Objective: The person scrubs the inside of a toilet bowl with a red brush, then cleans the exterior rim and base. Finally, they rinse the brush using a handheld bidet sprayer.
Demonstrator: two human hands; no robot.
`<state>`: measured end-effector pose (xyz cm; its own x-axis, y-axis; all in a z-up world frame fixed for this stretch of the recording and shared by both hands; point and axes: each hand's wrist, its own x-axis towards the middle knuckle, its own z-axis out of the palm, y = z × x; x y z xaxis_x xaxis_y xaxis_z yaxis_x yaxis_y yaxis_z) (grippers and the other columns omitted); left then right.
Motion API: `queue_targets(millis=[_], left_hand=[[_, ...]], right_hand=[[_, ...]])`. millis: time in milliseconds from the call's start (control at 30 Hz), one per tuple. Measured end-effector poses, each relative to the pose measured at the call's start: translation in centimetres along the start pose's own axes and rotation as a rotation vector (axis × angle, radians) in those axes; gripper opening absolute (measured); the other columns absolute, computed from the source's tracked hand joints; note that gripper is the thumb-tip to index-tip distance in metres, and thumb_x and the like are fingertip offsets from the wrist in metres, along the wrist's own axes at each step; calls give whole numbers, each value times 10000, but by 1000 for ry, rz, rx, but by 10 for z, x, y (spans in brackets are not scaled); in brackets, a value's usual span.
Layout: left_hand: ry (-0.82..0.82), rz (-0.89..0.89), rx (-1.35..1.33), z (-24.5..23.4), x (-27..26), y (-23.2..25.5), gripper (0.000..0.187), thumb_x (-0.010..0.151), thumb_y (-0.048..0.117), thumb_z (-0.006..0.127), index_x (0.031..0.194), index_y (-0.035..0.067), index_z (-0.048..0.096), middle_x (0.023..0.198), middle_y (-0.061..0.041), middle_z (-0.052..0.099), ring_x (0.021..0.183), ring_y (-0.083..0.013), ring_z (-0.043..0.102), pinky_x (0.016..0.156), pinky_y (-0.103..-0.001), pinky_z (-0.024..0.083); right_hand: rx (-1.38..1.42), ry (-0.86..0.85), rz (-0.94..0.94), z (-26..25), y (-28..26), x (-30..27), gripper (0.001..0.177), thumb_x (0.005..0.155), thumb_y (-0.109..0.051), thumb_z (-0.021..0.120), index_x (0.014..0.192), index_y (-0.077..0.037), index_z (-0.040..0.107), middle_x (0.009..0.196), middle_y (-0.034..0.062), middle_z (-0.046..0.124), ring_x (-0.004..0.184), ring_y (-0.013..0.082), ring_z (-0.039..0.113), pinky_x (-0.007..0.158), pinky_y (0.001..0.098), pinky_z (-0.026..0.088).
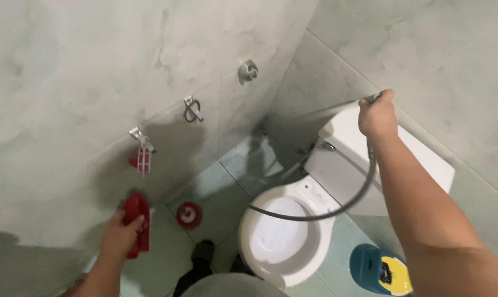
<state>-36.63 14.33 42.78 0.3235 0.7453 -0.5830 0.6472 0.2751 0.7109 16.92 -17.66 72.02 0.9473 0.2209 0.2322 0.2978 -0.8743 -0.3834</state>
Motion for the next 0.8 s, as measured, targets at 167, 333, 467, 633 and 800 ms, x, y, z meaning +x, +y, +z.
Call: queue_targets(millis=[167,333,467,633,800], left_hand=[[5,41,-38,-5,-25,18,426,923,182,728,1295,-6,643,1006,-146,736,914,-278,702,861,-434,532],[-19,92,-173,-7,-37,20,425,919,166,707,1297,-12,631,971,-147,751,885,-282,708,857,-442,543],[40,47,-39,-12,-45,20,454,924,195,722,1326,3,632,972,-161,746,902,-295,704,880,-459,535],[32,28,-118,-14,-45,24,501,903,191,732,1354,15,603,1000,-157,742,932,-295,702,896,-454,531],[17,46,-81,-15,-51,38,488,926,208,712,1364,16,616,1057,-155,750,972,-293,708,922,-454,531]], right_hand=[[-18,30,6,-21,-5,-20,471,1056,-262,598,1326,57,380,1206,336,651,1145,513,615,978,557,460],[-11,20,8,-27,4,-26,497,1055,-258,609,1332,76,367,1188,344,643,1124,505,627,963,541,482],[-2,12,-5,-28,11,-30,541,1036,-266,635,1359,68,357,1189,335,640,1114,490,629,946,527,486],[49,6,4,-35,3,-28,556,1035,-265,632,1374,74,353,1196,316,654,1108,455,651,948,498,500],[30,1,36,-39,-3,-33,557,1027,-262,633,1389,56,353,1204,297,654,1118,435,645,948,492,495]])
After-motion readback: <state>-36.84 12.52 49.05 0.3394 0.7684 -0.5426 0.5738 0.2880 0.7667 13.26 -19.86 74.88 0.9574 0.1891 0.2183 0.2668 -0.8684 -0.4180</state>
